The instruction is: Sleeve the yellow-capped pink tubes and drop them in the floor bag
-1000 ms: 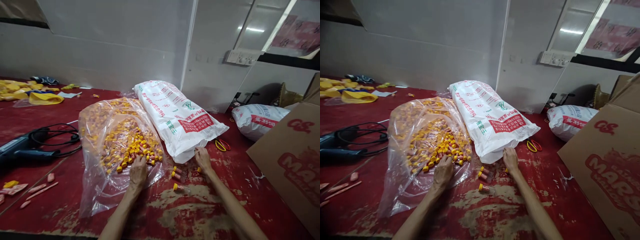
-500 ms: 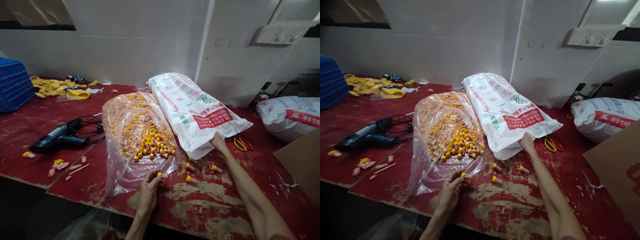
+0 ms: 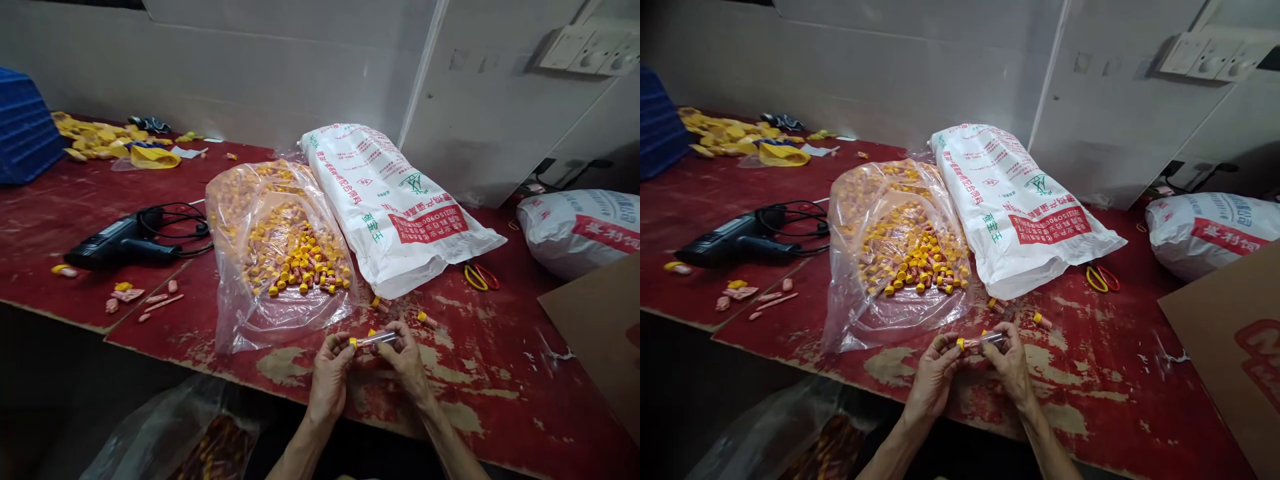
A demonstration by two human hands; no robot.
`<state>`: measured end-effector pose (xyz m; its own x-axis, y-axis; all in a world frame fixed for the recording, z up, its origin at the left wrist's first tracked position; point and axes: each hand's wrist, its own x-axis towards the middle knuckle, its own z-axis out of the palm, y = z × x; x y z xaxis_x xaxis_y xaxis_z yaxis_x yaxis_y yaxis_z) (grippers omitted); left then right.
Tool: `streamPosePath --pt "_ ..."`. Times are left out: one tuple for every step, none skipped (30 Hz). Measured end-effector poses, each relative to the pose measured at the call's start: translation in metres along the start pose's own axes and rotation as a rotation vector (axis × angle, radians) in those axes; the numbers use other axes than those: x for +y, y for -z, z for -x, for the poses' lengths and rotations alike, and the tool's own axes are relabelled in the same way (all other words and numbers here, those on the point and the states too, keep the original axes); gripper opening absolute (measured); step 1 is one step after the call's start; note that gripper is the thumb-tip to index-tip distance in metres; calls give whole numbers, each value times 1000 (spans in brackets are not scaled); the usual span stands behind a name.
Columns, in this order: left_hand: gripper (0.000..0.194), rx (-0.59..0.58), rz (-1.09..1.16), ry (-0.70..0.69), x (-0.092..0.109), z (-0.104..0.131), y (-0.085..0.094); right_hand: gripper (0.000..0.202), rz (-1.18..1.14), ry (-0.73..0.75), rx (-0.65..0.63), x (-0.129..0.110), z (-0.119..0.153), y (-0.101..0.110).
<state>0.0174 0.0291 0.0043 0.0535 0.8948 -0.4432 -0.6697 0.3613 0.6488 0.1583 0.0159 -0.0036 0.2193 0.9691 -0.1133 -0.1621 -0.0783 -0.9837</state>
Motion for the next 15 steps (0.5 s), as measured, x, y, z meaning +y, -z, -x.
streamPosePath --pt "38 6 -16 -25 -2 2 1 40 44 -1 -39 -1 2 -2" --pt "35 8 -40 -47 -5 3 2 37 89 -2 -74 -2 4 -3" --pt "32 4 -74 -70 -8 5 3 35 131 4 -101 -3 6 -5" --pt "29 -3 -119 -94 -10 7 4 33 168 16 -123 -3 9 -6" --pt "28 -15 -175 -120 -13 9 5 31 200 36 -137 -2 12 -7" --pt "28 -31 -240 -150 -16 11 7 29 230 60 -144 -1 14 -9" --pt "28 -53 -307 -183 -18 13 8 28 262 89 -144 2 16 -10" --pt "28 -80 -374 -216 -19 14 10 27 304 126 -129 5 18 -10" --pt "27 -112 -442 -247 -20 15 11 26 360 169 -112 9 18 -10" --pt "26 -150 -519 -273 -20 15 12 24 433 217 -106 13 18 -8" --pt "25 -194 -610 -296 -18 13 13 22 514 270 -115 16 16 -6" --pt "24 -230 -718 -326 -15 10 13 20 599 330 -137 19 15 -3" --pt "23 -251 -837 -375 -11 6 13 19 685 398 -163 21 12 0" --pt "23 -247 -954 -452 -5 -1 12 18 769 468 -187 23 10 3" --pt "23 -221 -1059 -553 1 -9 10 17 849 534 -199 23 7 6"
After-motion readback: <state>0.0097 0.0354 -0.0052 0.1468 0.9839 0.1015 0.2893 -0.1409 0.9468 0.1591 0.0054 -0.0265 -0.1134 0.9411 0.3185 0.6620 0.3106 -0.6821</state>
